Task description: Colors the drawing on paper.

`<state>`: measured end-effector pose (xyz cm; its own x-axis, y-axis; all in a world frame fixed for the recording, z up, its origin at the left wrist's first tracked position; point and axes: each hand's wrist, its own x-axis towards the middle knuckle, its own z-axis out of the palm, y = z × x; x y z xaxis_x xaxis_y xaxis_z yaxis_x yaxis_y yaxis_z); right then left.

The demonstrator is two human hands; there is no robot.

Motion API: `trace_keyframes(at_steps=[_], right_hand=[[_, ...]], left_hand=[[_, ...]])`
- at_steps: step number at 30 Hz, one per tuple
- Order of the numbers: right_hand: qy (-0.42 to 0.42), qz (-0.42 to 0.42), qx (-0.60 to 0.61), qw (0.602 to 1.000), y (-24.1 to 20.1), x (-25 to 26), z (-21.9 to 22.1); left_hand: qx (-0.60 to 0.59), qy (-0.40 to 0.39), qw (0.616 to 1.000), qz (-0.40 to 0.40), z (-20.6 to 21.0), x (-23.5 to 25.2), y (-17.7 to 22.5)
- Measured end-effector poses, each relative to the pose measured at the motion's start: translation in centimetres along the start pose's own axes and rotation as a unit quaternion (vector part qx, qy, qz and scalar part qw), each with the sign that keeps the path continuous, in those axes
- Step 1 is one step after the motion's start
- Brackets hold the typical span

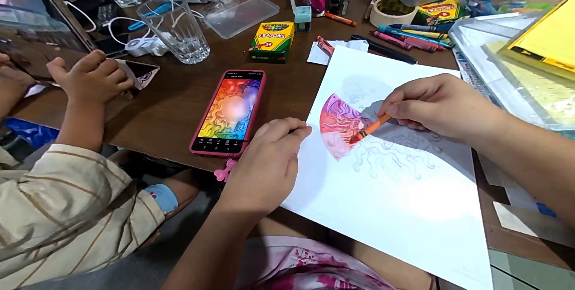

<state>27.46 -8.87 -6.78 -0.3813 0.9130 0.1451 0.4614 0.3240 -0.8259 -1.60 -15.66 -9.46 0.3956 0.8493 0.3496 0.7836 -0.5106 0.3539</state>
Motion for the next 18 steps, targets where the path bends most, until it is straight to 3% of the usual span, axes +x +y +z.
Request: trace_keyframes(at_steps=[18], right_hand=[[0.025, 0.050, 0.020, 0.998, -0.45, 0.14, 0.26]], left_hand=[[0.000, -0.007, 1.000, 0.000, -0.06, 0.04, 0.00]])
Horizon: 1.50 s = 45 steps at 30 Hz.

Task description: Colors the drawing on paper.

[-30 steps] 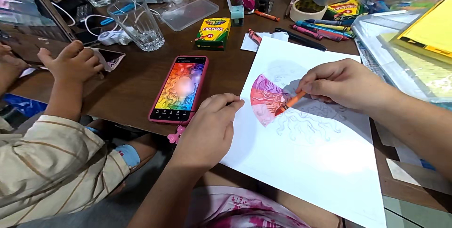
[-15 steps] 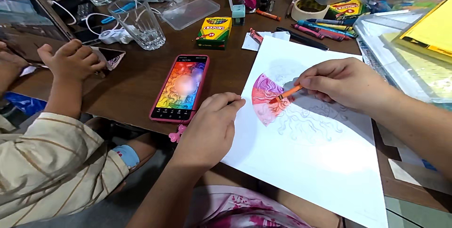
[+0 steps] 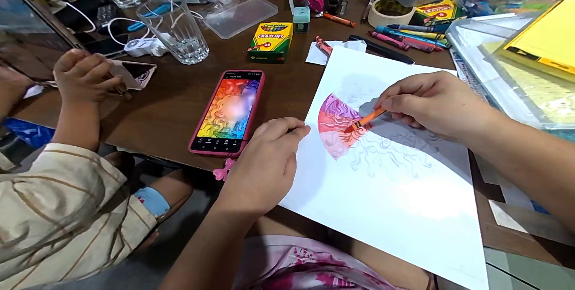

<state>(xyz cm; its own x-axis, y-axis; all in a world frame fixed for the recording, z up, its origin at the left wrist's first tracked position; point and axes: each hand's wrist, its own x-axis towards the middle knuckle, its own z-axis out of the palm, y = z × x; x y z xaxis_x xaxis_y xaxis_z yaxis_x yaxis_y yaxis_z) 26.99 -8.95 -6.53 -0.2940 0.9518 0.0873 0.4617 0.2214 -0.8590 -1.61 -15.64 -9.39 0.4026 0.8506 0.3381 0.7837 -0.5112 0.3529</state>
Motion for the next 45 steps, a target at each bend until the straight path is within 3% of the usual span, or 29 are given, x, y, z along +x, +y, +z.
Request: trace_keyframes(at_steps=[8, 11, 20, 23, 28, 36, 45], right_hand=[[-0.003, 0.012, 0.009, 1.000, -0.1, 0.1, 0.1], [-0.014, -0.001, 0.070, 0.997, 0.1, 0.2, -0.7], [0.155, -0.051, 0.273, 0.948, -0.9, -0.7, -6.9], [0.179, -0.029, 0.242, 0.953, -1.1, -4.9, -4.4], [0.121, -0.016, 0.172, 0.978, 0.9, -10.1, -0.6], [0.080, -0.029, 0.022, 0.996, 0.2, -9.1, 1.1], [0.108, -0.030, -0.025, 0.993, -0.3, -9.3, 2.0]], left_hand=[[-0.005, 0.004, 1.000, 0.003, 0.0, 0.0, 0.0], [-0.008, 0.004, 1.000, 0.003, 0.1, 0.0, 0.0], [0.033, -0.021, 0.997, -0.064, 0.5, -1.2, 2.0], [0.040, -0.015, 0.997, -0.060, 0.9, -2.1, 3.5], [-0.026, 0.005, 0.998, -0.051, 0.5, -1.2, 2.5], [-0.004, 0.047, 0.999, -0.017, 1.3, -1.1, 0.8], [0.005, 0.051, 0.998, -0.020, 1.4, -1.2, 0.8]])
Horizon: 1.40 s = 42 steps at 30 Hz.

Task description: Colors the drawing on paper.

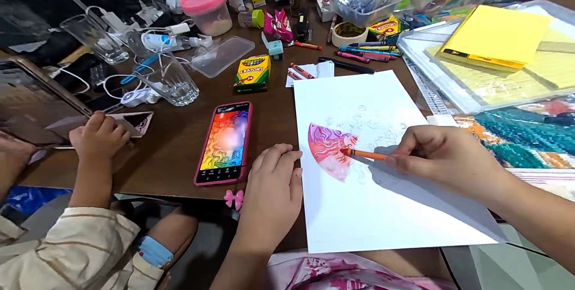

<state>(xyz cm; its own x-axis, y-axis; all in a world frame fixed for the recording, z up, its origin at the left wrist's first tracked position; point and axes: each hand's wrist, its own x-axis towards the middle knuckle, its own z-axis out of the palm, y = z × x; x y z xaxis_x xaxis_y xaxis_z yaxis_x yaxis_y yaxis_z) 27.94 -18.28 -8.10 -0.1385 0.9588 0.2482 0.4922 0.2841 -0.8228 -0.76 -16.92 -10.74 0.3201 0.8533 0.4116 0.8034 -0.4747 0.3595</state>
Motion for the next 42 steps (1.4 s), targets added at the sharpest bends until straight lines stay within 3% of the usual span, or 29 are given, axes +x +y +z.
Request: trace_keyframes(at_steps=[42], right_hand=[[0.014, -0.038, 0.002, 0.999, 0.52, -0.19, -0.04]], left_hand=[[0.002, -0.011, 1.000, 0.003, -0.16, 0.05, -0.07]])
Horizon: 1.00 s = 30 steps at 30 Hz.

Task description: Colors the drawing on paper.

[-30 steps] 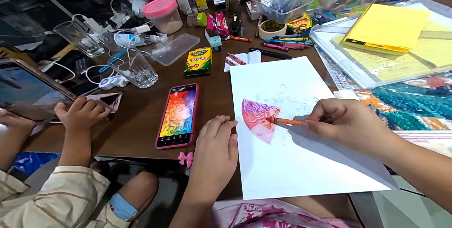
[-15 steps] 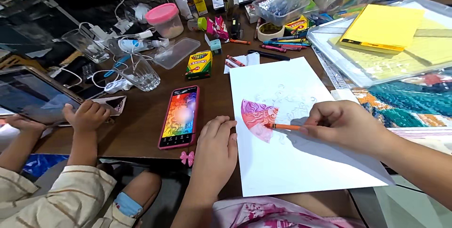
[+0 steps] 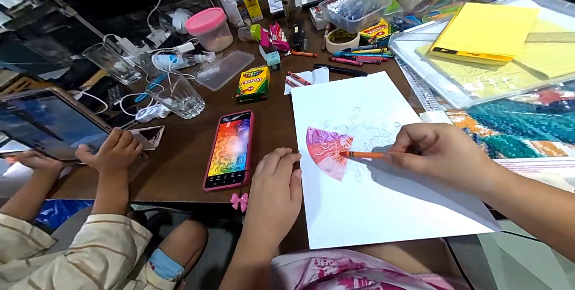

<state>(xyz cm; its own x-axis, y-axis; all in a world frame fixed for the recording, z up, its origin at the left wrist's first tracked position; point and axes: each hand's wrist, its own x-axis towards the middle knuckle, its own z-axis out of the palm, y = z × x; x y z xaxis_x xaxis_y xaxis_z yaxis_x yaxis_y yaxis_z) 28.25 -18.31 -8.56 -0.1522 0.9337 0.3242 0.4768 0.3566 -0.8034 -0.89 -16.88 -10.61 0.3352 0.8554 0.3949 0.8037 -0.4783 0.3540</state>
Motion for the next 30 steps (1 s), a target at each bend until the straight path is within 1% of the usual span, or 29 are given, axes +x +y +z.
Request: trace_keyframes(at_steps=[4, 7, 10, 14, 16, 19, 22, 25, 28, 30], right_hand=[[-0.008, -0.007, 0.003, 1.000, 0.08, -0.06, -0.02], [0.015, 0.006, -0.001, 1.000, -0.05, -0.09, 0.00], [-0.006, 0.001, 0.000, 1.000, 0.01, -0.12, -0.15], [0.008, 0.010, -0.008, 1.000, -0.14, -0.15, -0.25], [-0.012, 0.002, 0.002, 1.000, 0.02, -0.18, -0.35], [0.010, 0.012, -0.004, 1.000, -0.04, -0.25, -0.35], [-0.004, 0.001, 0.001, 1.000, 0.14, -0.31, -0.41], [0.013, -0.001, -0.002, 1.000, 0.21, -0.35, -0.41], [-0.007, -0.003, 0.004, 1.000, 0.27, -0.43, -0.53], [0.009, 0.000, -0.001, 1.000, 0.24, -0.46, -0.53]], left_hand=[[0.000, -0.001, 1.000, 0.000, 0.01, -0.03, -0.03], [-0.001, -0.003, 1.000, -0.002, -0.03, 0.00, 0.02], [0.001, -0.002, 1.000, -0.003, -0.03, -0.02, 0.02], [0.000, -0.002, 1.000, -0.002, 0.01, -0.05, -0.01], [0.002, 0.000, 1.000, -0.001, 0.00, -0.05, -0.03], [0.005, -0.001, 1.000, 0.000, -0.02, -0.05, -0.02], [0.007, 0.000, 1.000, 0.002, 0.02, -0.06, -0.08], [0.004, 0.001, 1.000, 0.003, 0.03, -0.06, -0.08], [0.005, 0.000, 1.000, 0.000, 0.03, -0.07, -0.07], [0.003, 0.001, 1.000, 0.000, 0.03, -0.06, -0.03]])
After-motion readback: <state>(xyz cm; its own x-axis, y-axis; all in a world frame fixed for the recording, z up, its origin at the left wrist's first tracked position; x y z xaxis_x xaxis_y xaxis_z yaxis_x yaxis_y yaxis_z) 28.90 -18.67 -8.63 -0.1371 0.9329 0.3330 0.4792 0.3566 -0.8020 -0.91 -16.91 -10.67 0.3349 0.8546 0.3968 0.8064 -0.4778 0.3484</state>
